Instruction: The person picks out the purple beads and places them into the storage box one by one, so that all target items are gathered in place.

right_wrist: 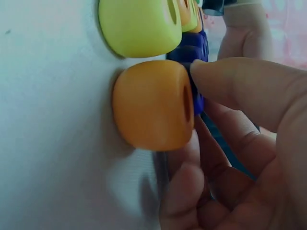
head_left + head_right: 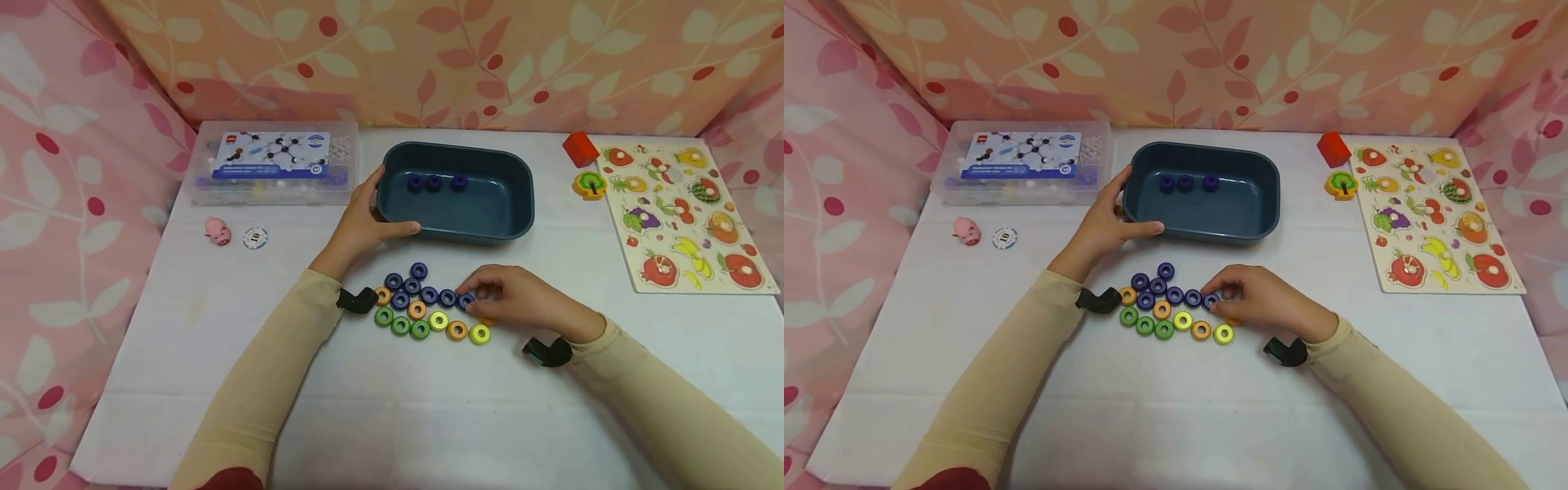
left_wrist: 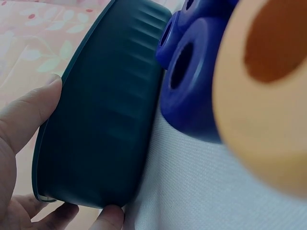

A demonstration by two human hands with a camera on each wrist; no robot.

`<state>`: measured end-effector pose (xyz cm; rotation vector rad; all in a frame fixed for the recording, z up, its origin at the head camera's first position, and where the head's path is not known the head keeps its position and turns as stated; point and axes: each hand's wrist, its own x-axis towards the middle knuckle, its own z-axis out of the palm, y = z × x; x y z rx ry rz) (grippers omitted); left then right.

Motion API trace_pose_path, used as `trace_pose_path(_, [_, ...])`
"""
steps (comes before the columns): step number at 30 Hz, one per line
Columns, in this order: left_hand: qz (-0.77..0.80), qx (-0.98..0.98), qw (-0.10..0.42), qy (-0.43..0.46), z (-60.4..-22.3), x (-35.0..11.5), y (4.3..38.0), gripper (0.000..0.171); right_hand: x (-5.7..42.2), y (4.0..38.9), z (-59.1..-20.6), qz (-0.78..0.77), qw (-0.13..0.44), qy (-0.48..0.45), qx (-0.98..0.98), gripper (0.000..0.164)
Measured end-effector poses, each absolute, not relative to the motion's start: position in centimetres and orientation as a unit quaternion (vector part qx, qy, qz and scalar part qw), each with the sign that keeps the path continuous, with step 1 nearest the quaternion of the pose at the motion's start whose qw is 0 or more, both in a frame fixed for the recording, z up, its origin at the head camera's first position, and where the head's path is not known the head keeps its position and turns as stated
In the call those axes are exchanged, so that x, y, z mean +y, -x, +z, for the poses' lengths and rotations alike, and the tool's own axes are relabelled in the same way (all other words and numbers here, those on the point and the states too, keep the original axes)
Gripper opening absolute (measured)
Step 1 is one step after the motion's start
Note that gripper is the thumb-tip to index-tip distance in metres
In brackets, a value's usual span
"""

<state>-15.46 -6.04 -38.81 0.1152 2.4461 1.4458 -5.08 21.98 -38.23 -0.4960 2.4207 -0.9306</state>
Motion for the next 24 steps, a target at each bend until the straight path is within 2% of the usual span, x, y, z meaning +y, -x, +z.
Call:
trace_pose_path(6, [0.501, 0.852, 0.147, -0.039, -38.9, -6.0, 15.5, 0.121, 22.1, 5.6, -38.7, -0.363, 0.253, 0.183, 0.878, 0.026])
trace_pose_path(12, [0.504, 0.850, 0.149, -0.039, -38.8, -6.0, 15.5, 0.121, 22.2, 5.8, -38.4, -0.360, 0.223, 0.203, 0.883, 0.025])
trace_pose_path(16, [0.503, 0.850, 0.151, -0.040, -38.7, -5.9, 15.4, 0.121, 22.5, 6.6, -36.6, -0.364, 0.184, 0.198, 0.891, 0.025])
trace_pose_path(20, [0.504, 0.850, 0.149, -0.040, -38.8, -6.0, 15.5, 0.121, 22.8, 8.9, -33.7, -0.361, 0.118, 0.148, 0.913, 0.026])
trace_pose_path(24, [0.505, 0.849, 0.150, -0.039, -38.9, -6.0, 15.5, 0.121, 23.1, 12.4, -31.4, -0.347, 0.075, 0.070, 0.932, 0.039])
